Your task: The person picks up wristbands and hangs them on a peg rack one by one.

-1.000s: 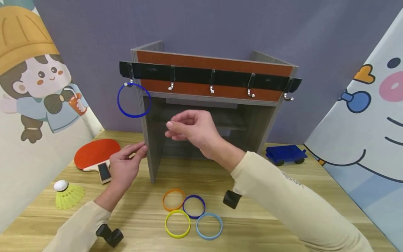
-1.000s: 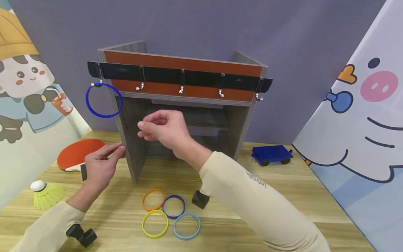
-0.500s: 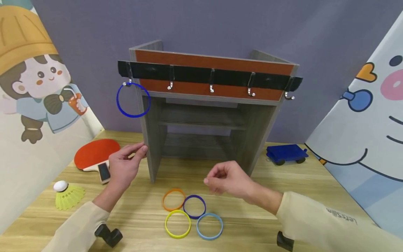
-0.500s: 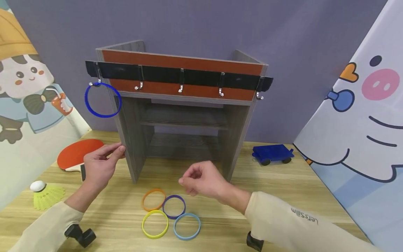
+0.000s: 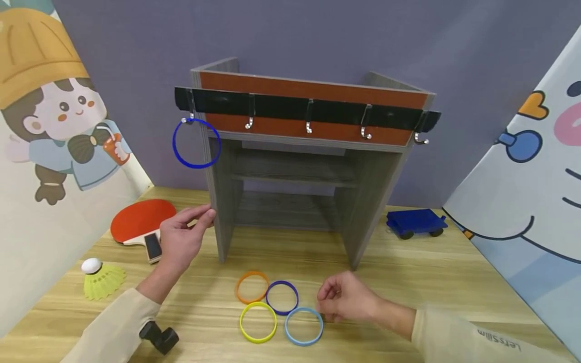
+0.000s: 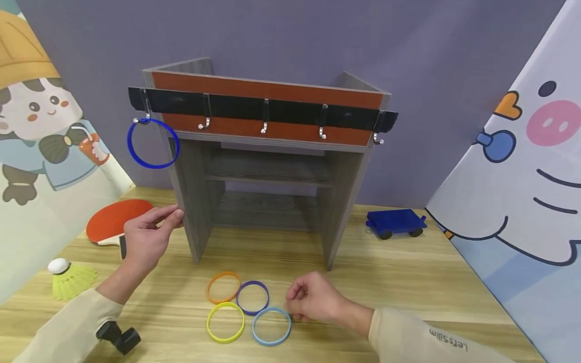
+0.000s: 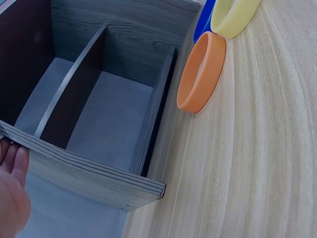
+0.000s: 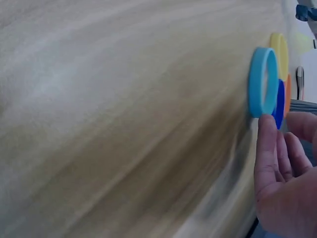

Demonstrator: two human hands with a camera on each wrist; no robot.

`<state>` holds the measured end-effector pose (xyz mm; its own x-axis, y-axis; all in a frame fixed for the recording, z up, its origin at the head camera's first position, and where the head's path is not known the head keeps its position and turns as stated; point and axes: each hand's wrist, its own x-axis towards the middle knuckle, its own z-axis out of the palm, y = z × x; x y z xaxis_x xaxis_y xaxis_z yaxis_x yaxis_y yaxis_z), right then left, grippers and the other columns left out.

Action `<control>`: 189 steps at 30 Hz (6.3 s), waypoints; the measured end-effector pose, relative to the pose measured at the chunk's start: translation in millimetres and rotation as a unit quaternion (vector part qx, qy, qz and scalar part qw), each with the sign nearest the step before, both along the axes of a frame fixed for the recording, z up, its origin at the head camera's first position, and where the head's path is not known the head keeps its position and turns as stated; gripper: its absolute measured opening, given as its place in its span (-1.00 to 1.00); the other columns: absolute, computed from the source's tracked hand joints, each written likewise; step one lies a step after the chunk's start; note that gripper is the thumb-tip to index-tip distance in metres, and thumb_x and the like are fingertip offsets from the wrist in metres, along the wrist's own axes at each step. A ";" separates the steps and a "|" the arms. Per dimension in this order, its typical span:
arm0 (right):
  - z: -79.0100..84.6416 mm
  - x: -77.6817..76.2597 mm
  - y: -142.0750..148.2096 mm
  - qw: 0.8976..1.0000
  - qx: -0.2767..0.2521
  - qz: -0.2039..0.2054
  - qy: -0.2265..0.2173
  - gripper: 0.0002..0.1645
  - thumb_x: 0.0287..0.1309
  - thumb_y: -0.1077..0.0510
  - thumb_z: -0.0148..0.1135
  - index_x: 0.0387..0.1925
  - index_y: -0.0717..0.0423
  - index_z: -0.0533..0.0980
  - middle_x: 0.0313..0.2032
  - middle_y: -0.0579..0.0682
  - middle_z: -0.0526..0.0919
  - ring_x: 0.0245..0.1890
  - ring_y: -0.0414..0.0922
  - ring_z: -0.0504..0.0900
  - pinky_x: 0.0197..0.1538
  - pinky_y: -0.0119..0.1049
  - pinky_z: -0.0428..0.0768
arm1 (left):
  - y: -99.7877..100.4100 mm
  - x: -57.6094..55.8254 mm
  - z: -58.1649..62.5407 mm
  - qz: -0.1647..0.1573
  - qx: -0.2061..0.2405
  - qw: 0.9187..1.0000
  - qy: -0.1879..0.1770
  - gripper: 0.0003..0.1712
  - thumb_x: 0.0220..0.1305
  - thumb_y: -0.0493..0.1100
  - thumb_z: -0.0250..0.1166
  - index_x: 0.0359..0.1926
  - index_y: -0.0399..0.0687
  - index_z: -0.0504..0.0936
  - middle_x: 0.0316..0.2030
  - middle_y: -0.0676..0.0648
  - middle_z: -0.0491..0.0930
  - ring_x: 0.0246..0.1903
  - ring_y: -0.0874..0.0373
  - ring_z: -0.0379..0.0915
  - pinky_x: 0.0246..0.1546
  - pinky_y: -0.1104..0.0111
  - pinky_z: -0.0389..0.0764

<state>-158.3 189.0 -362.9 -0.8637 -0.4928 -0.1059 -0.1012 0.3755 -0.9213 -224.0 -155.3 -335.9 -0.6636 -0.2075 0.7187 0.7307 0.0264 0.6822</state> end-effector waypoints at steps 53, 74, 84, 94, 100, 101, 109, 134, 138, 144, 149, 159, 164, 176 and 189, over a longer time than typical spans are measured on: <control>0.8 2.9 29.5 0.998 0.025 0.015 -0.051 -0.84 -0.07 0.40 0.33 -0.49 0.28 0.47 -0.59 0.08 0.55 -0.63 -0.06 0.60 -0.66 -0.42 0.53 | 2.1 11.9 13.6 0.017 -0.026 0.999 -0.008 -0.82 0.07 -0.52 0.33 -0.27 -0.64 0.60 -0.45 -0.26 0.64 -0.55 0.19 0.62 -0.42 0.45 0.65; 42.1 -20.6 56.3 0.997 -0.003 -0.083 -0.004 -0.75 -0.12 0.32 0.43 -0.41 0.37 0.52 -0.44 0.14 0.60 -0.40 0.01 0.63 -0.30 -0.11 0.67 | 0.0 12.3 12.4 0.016 -0.029 0.999 -0.022 -0.82 0.06 -0.57 0.31 -0.26 -0.63 0.61 -0.43 -0.16 0.66 -0.54 0.22 0.62 -0.42 0.45 0.65; 60.9 -26.8 45.2 0.985 -0.111 -0.132 0.020 -0.73 -0.01 0.36 0.39 -0.31 0.49 0.51 -0.37 0.27 0.66 -0.31 0.10 0.68 -0.16 -0.08 0.66 | 0.6 11.5 12.8 0.016 -0.032 0.999 -0.017 -0.83 0.05 -0.60 0.29 -0.26 -0.63 0.61 -0.42 -0.09 0.66 -0.53 0.19 0.63 -0.42 0.44 0.65; 86.3 -33.1 26.4 0.969 -0.201 -0.133 0.046 -0.90 0.07 0.41 0.32 -0.37 0.36 0.52 -0.38 0.18 0.65 -0.29 0.05 0.70 -0.13 -0.14 0.64 | 0.1 12.8 12.1 0.026 -0.039 0.999 -0.024 -0.83 0.07 -0.57 0.30 -0.25 -0.61 0.62 -0.42 -0.17 0.66 -0.53 0.19 0.62 -0.43 0.44 0.65; 106.0 -36.5 7.5 0.958 -0.252 -0.124 0.060 -0.94 0.12 0.43 0.26 -0.39 0.28 0.55 -0.37 0.16 0.65 -0.30 0.00 0.70 -0.13 -0.20 0.64 | 0.2 12.0 12.2 0.020 -0.034 0.999 -0.020 -0.82 0.07 -0.57 0.30 -0.25 -0.62 0.61 -0.43 -0.17 0.65 -0.52 0.18 0.63 -0.41 0.42 0.65; 109.0 -36.9 4.2 0.955 -0.265 -0.120 0.059 -0.93 0.13 0.44 0.25 -0.40 0.26 0.56 -0.37 0.15 0.66 -0.30 0.00 0.70 -0.12 -0.20 0.64 | 0.2 11.9 12.0 0.022 -0.034 0.999 -0.020 -0.82 0.07 -0.56 0.31 -0.25 -0.61 0.62 -0.43 -0.18 0.65 -0.52 0.18 0.63 -0.41 0.43 0.65; 128.6 -37.0 -20.0 0.930 -0.355 -0.072 0.066 -0.87 0.12 0.47 0.23 -0.41 0.24 0.59 -0.39 0.13 0.66 -0.34 -0.02 0.71 -0.15 -0.25 0.66 | -0.5 13.1 9.7 0.040 -0.048 0.998 -0.014 -0.82 0.08 -0.51 0.33 -0.25 -0.58 0.63 -0.44 -0.24 0.64 -0.52 0.22 0.62 -0.47 0.49 0.63; 174.9 -56.9 -96.1 0.869 -0.484 -0.023 0.100 -0.91 0.12 0.48 0.21 -0.41 0.33 0.59 -0.41 0.17 0.65 -0.34 0.03 0.71 -0.20 -0.23 0.66 | 0.8 13.7 12.6 0.022 -0.041 0.999 -0.010 -0.81 0.06 -0.56 0.32 -0.25 -0.62 0.61 -0.44 -0.30 0.61 -0.52 0.22 0.63 -0.40 0.45 0.65; 172.2 -58.7 -96.1 0.869 -0.484 -0.036 0.096 -0.96 0.06 0.42 0.31 -0.40 0.34 0.59 -0.41 0.17 0.65 -0.35 0.04 0.71 -0.19 -0.22 0.66 | 0.9 13.9 12.2 0.030 -0.047 0.998 -0.012 -0.81 0.06 -0.54 0.32 -0.25 -0.60 0.62 -0.44 -0.30 0.62 -0.52 0.23 0.63 -0.41 0.47 0.64; 169.3 -58.5 -95.5 0.875 -0.472 -0.040 0.098 -0.95 0.10 0.45 0.26 -0.38 0.32 0.60 -0.41 0.18 0.66 -0.35 0.04 0.71 -0.19 -0.21 0.66 | 1.7 14.4 12.5 0.032 -0.047 0.998 -0.012 -0.82 0.06 -0.54 0.33 -0.25 -0.61 0.62 -0.45 -0.27 0.62 -0.52 0.22 0.63 -0.41 0.48 0.64; 168.2 -57.2 -97.2 0.887 -0.449 -0.048 0.102 -0.94 0.12 0.45 0.24 -0.38 0.31 0.60 -0.39 0.20 0.66 -0.37 0.04 0.71 -0.17 -0.17 0.66 | 1.4 14.1 12.0 0.031 -0.043 0.998 -0.016 -0.81 0.07 -0.53 0.33 -0.25 -0.61 0.62 -0.44 -0.24 0.64 -0.52 0.22 0.62 -0.40 0.49 0.64; 166.8 -56.3 -100.5 0.914 -0.382 -0.091 0.102 -0.93 0.08 0.36 0.32 -0.34 0.31 0.59 -0.37 0.16 0.68 -0.37 0.03 0.71 -0.25 -0.19 0.69 | 1.5 14.0 11.9 0.033 -0.044 0.998 -0.022 -0.81 0.07 -0.52 0.33 -0.24 -0.59 0.62 -0.44 -0.23 0.64 -0.52 0.23 0.62 -0.39 0.49 0.64; 165.8 -56.9 -101.6 0.921 -0.364 -0.093 0.103 -0.91 0.09 0.36 0.31 -0.33 0.33 0.59 -0.36 0.15 0.68 -0.35 0.03 0.71 -0.22 -0.18 0.69 | 1.5 14.8 11.8 0.035 -0.045 0.998 -0.028 -0.81 0.07 -0.53 0.33 -0.24 -0.58 0.63 -0.43 -0.24 0.63 -0.52 0.23 0.63 -0.38 0.47 0.64; 156.3 -57.8 -92.9 0.939 -0.314 -0.110 0.089 -0.83 0.08 0.30 0.34 -0.29 0.34 0.57 -0.33 0.23 0.65 -0.34 0.03 0.70 -0.14 -0.15 0.66 | 0.1 15.2 9.3 0.032 -0.050 0.998 -0.027 -0.81 0.08 -0.53 0.32 -0.23 -0.58 0.63 -0.42 -0.23 0.63 -0.50 0.24 0.63 -0.36 0.48 0.63; 113.6 -41.5 -70.7 0.972 -0.202 -0.088 0.086 -0.78 0.08 0.29 0.36 -0.31 0.41 0.55 -0.37 0.24 0.63 -0.39 0.02 0.68 -0.26 -0.16 0.69 | -0.1 17.3 11.4 0.032 -0.042 0.998 -0.037 -0.81 0.07 -0.54 0.32 -0.24 -0.59 0.63 -0.43 -0.23 0.63 -0.51 0.21 0.64 -0.38 0.46 0.64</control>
<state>-199.8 118.3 -249.3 -0.9265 -0.3068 0.2180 -0.2331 0.0131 -0.9724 -206.6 -155.4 -324.5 -0.7025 -0.1917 0.6854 0.6740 0.1300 0.7272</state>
